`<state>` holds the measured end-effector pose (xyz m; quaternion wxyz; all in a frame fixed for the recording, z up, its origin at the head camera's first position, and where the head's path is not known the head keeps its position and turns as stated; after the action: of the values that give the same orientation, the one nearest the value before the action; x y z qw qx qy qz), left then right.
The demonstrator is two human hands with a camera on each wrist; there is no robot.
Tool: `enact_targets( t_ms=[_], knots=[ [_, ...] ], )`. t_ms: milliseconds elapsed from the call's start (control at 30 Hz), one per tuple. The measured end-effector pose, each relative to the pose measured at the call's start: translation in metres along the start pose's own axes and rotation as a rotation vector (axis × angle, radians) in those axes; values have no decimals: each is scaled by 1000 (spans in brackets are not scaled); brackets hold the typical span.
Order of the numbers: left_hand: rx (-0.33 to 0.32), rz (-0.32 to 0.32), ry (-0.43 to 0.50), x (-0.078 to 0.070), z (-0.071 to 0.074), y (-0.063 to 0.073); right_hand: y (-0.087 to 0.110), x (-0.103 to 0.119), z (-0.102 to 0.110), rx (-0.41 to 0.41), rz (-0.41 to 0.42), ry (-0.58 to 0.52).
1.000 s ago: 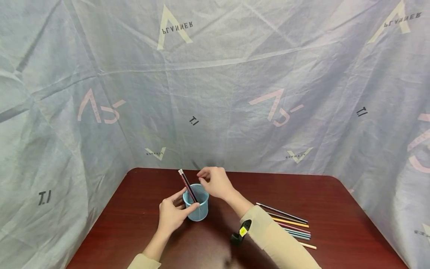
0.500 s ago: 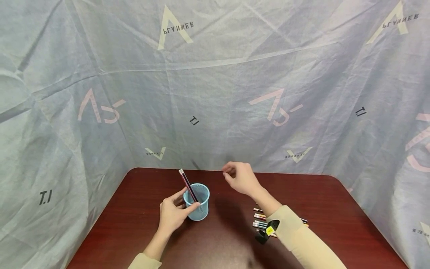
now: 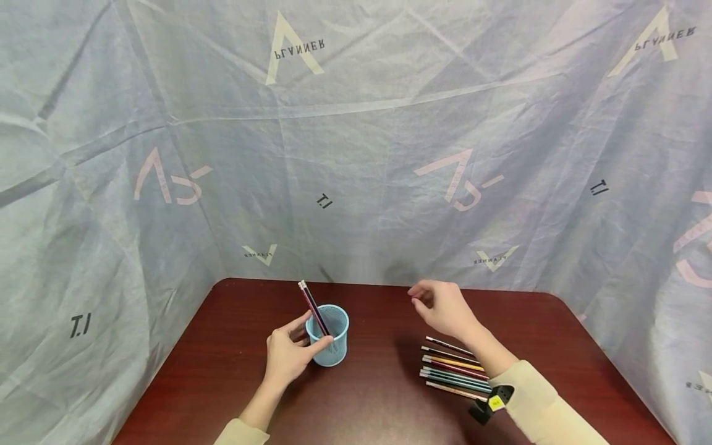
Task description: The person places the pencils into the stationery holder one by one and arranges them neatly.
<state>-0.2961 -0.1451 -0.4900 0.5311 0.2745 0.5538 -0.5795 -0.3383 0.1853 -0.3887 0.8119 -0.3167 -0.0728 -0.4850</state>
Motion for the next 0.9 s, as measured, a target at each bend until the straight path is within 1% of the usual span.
enact_targets(
  t_ms=[333,633,900],
  knots=[
    [-2,-23,20,2,0,-1,29,-18,16,-10,-12,70],
    [-9,-33,22,3,1,0,57,-28,21,-8,6,87],
    [-11,-44,17,3,-1,-2,83,-39,19,41,-27,81]
  ],
)
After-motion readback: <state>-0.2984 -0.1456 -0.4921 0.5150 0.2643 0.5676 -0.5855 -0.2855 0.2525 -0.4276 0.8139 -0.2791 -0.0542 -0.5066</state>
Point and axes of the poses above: each hand's wrist, its own y-axis away from the middle knuckle, its own z-axis out of the back of the hand, x = y × z, the point moved 6 cm from there along -y, towards the middle knuckle, and after that the axes turned 3 degrees about -z, right-handed, at the moved point
